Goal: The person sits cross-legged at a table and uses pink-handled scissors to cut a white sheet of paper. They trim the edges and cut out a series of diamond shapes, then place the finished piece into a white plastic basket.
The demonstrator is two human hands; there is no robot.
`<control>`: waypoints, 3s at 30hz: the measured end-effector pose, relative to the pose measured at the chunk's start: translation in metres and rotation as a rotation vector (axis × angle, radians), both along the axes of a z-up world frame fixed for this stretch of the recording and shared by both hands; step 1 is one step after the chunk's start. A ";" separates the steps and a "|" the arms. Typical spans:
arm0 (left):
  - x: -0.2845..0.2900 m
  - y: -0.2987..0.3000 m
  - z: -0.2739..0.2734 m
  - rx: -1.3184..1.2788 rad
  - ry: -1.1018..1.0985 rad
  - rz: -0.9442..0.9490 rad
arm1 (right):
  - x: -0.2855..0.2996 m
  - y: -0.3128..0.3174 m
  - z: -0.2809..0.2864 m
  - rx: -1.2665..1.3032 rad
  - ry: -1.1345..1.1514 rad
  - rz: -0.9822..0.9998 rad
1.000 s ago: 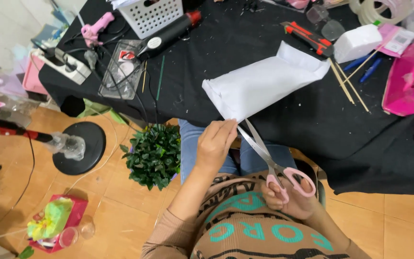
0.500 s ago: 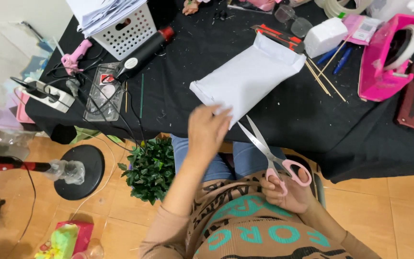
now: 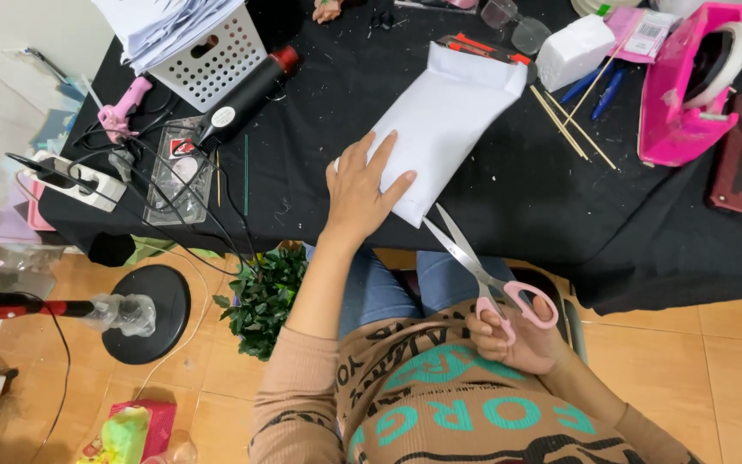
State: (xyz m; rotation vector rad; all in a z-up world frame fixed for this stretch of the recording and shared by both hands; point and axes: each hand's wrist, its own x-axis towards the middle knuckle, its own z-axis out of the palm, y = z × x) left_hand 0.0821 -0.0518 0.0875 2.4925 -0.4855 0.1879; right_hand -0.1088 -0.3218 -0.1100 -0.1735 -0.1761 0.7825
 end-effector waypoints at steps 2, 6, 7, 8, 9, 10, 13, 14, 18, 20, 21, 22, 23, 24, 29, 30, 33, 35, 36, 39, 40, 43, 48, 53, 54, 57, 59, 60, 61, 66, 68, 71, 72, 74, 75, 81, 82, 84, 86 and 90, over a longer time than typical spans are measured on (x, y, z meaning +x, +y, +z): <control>-0.008 -0.005 0.003 -0.014 0.013 0.027 | -0.003 -0.003 -0.001 0.006 -0.001 -0.008; -0.012 -0.012 0.005 -0.038 0.038 0.101 | -0.005 -0.009 -0.007 0.002 -0.005 -0.020; -0.011 -0.012 0.005 -0.039 0.035 0.101 | -0.005 -0.010 -0.008 0.001 -0.008 -0.020; -0.010 -0.012 0.006 -0.038 0.066 0.098 | -0.004 -0.010 -0.010 0.011 -0.012 -0.009; -0.009 -0.012 0.007 -0.036 0.097 0.096 | -0.004 -0.010 -0.012 0.022 -0.017 0.003; -0.009 -0.013 0.007 -0.033 0.096 0.097 | -0.004 -0.008 -0.010 0.025 -0.018 0.003; -0.009 -0.013 0.007 -0.026 0.110 0.104 | -0.004 -0.004 -0.005 0.022 -0.025 0.007; -0.009 -0.014 0.007 -0.025 0.115 0.105 | -0.004 -0.004 -0.006 0.026 -0.022 0.000; -0.009 -0.014 0.011 -0.033 0.132 0.101 | -0.003 -0.008 -0.008 0.055 -0.005 -0.003; -0.011 -0.015 0.013 -0.047 0.141 0.098 | -0.003 -0.008 -0.006 0.042 0.002 -0.007; -0.011 -0.015 0.015 -0.061 0.147 0.096 | -0.002 -0.008 -0.004 0.029 0.005 -0.011; -0.012 -0.015 0.015 -0.061 0.147 0.096 | -0.002 -0.008 -0.003 0.028 0.005 -0.010; -0.012 -0.015 0.014 -0.055 0.149 0.097 | -0.001 -0.008 -0.002 0.032 0.020 -0.007; -0.012 -0.015 0.015 -0.048 0.150 0.098 | -0.001 -0.007 -0.001 0.037 0.034 -0.003; -0.012 -0.016 0.017 -0.046 0.168 0.102 | 0.003 -0.007 -0.010 0.052 0.059 0.009; -0.012 -0.016 0.018 -0.050 0.170 0.104 | 0.004 -0.007 -0.012 0.060 0.068 0.015; -0.019 -0.023 0.024 -0.007 0.189 0.139 | 0.006 -0.007 -0.008 0.171 0.103 0.048; -0.025 -0.029 0.026 -0.010 0.199 0.159 | 0.009 -0.014 -0.015 0.213 0.119 0.063; -0.030 -0.032 0.026 -0.010 0.216 0.182 | 0.008 -0.018 -0.020 0.257 0.144 0.081; -0.038 -0.033 0.019 -0.003 0.139 0.205 | 0.006 -0.022 -0.029 0.266 0.141 0.109; -0.045 -0.033 0.016 -0.001 0.139 0.203 | 0.004 -0.020 -0.025 0.268 0.141 0.106; -0.061 -0.031 0.004 -0.011 -0.118 0.089 | 0.004 -0.017 -0.010 0.280 0.122 0.093; -0.066 -0.027 -0.036 -0.116 -0.499 -0.057 | 0.009 -0.015 0.000 0.220 0.064 0.069; -0.052 -0.022 -0.050 -0.142 -0.721 0.010 | 0.005 -0.003 0.031 0.170 0.004 0.062; -0.050 -0.022 -0.051 -0.155 -0.760 0.028 | 0.005 -0.003 0.029 0.147 -0.007 0.056; -0.051 -0.016 -0.047 -0.106 -0.765 -0.064 | 0.003 0.005 0.087 0.096 0.008 0.130; -0.052 -0.016 -0.049 -0.121 -0.770 -0.062 | 0.000 0.006 0.091 0.093 0.012 0.122; -0.052 -0.016 -0.049 -0.134 -0.778 -0.062 | 0.000 0.008 0.092 0.094 0.014 0.115; -0.052 -0.016 -0.051 -0.134 -0.777 -0.059 | -0.002 0.009 0.092 0.092 0.015 0.116; -0.050 -0.016 -0.056 -0.161 -0.821 -0.072 | -0.005 0.021 0.105 0.110 0.047 0.044; -0.049 -0.016 -0.056 -0.166 -0.835 -0.068 | -0.007 0.027 0.115 0.075 0.028 0.017; -0.047 -0.019 -0.058 -0.175 -0.866 -0.058 | -0.009 0.037 0.130 0.072 0.030 -0.016; -0.046 -0.020 -0.059 -0.178 -0.886 -0.051 | -0.009 0.040 0.136 0.103 0.049 -0.019; -0.044 -0.021 -0.061 -0.186 -0.894 -0.049 | -0.008 0.044 0.139 0.091 0.030 -0.036; -0.044 -0.021 -0.062 -0.194 -0.900 -0.048 | -0.008 0.046 0.141 0.080 0.012 -0.052; -0.041 -0.026 -0.069 -0.221 -0.935 -0.039 | -0.008 0.048 0.122 0.007 0.070 -0.099; -0.041 -0.026 -0.069 -0.221 -0.935 -0.039 | -0.008 0.047 0.119 0.007 0.071 -0.100; -0.041 -0.027 -0.069 -0.229 -0.946 -0.044 | -0.008 0.047 0.111 0.025 0.105 -0.108; -0.041 -0.027 -0.069 -0.229 -0.948 -0.045 | -0.008 0.046 0.112 0.046 0.116 -0.113; -0.041 -0.027 -0.071 -0.227 -0.950 -0.046 | -0.007 0.048 0.116 0.066 0.144 -0.119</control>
